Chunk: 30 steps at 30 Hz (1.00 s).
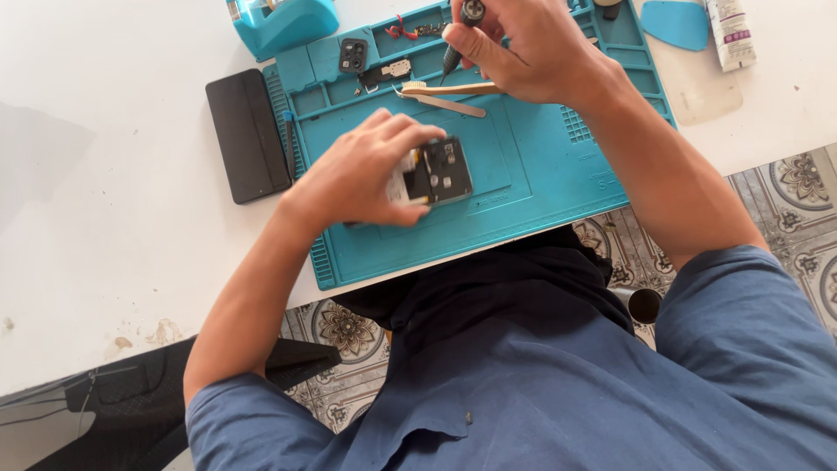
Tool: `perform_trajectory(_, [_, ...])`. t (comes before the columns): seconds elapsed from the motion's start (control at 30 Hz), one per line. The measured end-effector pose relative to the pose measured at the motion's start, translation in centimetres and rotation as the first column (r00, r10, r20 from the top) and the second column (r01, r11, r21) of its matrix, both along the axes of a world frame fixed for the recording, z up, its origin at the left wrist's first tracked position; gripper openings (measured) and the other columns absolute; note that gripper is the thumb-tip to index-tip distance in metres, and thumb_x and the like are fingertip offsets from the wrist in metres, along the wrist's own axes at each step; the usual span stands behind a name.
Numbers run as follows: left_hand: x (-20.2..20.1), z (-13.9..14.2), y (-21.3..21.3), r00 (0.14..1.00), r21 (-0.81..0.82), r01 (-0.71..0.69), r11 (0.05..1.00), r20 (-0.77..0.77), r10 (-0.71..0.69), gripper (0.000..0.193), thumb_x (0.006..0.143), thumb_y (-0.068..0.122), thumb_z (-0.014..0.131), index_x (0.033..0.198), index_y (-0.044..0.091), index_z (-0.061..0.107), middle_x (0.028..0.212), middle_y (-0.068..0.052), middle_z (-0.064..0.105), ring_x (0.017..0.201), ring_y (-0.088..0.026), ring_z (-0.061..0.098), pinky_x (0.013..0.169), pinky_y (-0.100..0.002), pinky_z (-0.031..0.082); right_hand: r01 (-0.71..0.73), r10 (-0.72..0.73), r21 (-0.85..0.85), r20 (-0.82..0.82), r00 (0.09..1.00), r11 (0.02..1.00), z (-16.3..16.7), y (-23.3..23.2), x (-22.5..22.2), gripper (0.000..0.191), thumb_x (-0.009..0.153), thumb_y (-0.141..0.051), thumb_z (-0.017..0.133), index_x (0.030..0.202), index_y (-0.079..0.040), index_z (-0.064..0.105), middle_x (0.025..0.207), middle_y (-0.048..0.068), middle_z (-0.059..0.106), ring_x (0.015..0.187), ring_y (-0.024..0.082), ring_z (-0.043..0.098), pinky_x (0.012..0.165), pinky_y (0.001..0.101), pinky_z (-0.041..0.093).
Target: The person cleans the interior of a disassembled smartphone with a small brush, then uses a screwdriver to remove screws from the camera module and battery area. The person handles the phone, brush, and screwdriver while working on a blue anti-static mat.
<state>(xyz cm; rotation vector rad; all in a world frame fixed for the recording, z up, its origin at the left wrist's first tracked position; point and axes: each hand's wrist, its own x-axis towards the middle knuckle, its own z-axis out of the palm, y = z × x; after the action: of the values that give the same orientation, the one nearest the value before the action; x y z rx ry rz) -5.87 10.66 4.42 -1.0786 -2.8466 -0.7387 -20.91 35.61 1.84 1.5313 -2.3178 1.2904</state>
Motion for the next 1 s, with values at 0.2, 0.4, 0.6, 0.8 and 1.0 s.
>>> perform_trajectory(0.2, [-0.9, -1.4, -1.2, 0.999, 0.138, -0.034, 0.990, 0.026, 0.031, 0.071, 0.073, 0.027, 0.089, 0.136, 0.008, 0.061, 0.125, -0.008, 0.066, 0.118, -0.030, 0.057, 0.105, -0.042, 0.050, 0.009, -0.005, 0.017, -0.191, 0.982, 1.000, 0.2, -0.5, 0.4, 0.036, 0.120, -0.034, 0.062, 0.105, -0.002, 0.059, 0.076, 0.007, 0.063, 0.070, 0.015, 0.064, 0.064, 0.0281, 0.050])
perform_trajectory(0.4, [-1.3, -1.7, -1.4, 1.000, 0.136, -0.005, 0.991, -0.010, 0.007, 0.062, 0.075, 0.030, 0.089, 0.128, 0.007, 0.066, 0.127, -0.007, 0.065, 0.114, -0.030, 0.054, 0.105, -0.043, 0.049, -0.013, 0.030, 0.125, -0.132, 0.991, 0.992, 0.6, -1.4, 1.0, 0.031, 0.115, -0.032, 0.065, 0.109, -0.001, 0.059, 0.069, 0.007, 0.062, 0.056, 0.016, 0.060, 0.052, 0.0294, 0.043])
perform_trajectory(0.6, [-1.2, -2.0, -1.7, 1.000, 0.122, -0.021, 0.992, -0.010, 0.022, 0.054, 0.075, 0.032, 0.090, 0.118, 0.006, 0.071, 0.123, -0.006, 0.064, 0.111, -0.029, 0.055, 0.103, -0.043, 0.050, 0.002, 0.022, 0.183, -0.129, 0.991, 0.983, 1.0, -1.8, 1.3, 0.031, 0.114, -0.032, 0.064, 0.108, -0.002, 0.058, 0.062, 0.008, 0.059, 0.051, 0.019, 0.058, 0.049, 0.0318, 0.041])
perform_trajectory(0.8, [-1.2, -2.0, -1.9, 1.000, 0.121, -0.016, 0.992, -0.020, 0.019, 0.056, 0.074, 0.033, 0.090, 0.118, 0.006, 0.071, 0.122, -0.007, 0.064, 0.112, -0.030, 0.055, 0.102, -0.044, 0.050, 0.009, 0.016, 0.211, -0.116, 0.993, 0.977, 1.4, -2.0, 1.5, 0.030, 0.112, -0.032, 0.064, 0.108, -0.003, 0.058, 0.059, 0.008, 0.057, 0.047, 0.020, 0.055, 0.047, 0.0334, 0.038])
perform_trajectory(1.0, [-1.2, -1.9, -1.9, 1.000, 0.115, -0.015, 0.993, -0.019, 0.018, 0.056, 0.074, 0.035, 0.090, 0.119, 0.006, 0.071, 0.123, -0.007, 0.063, 0.113, -0.030, 0.055, 0.103, -0.044, 0.049, -0.020, 0.040, 0.234, -0.081, 0.996, 0.972, 2.4, -1.6, 1.9, 0.023, 0.104, -0.024, 0.071, 0.099, -0.003, 0.062, 0.064, 0.008, 0.065, 0.054, 0.019, 0.065, 0.052, 0.0302, 0.049])
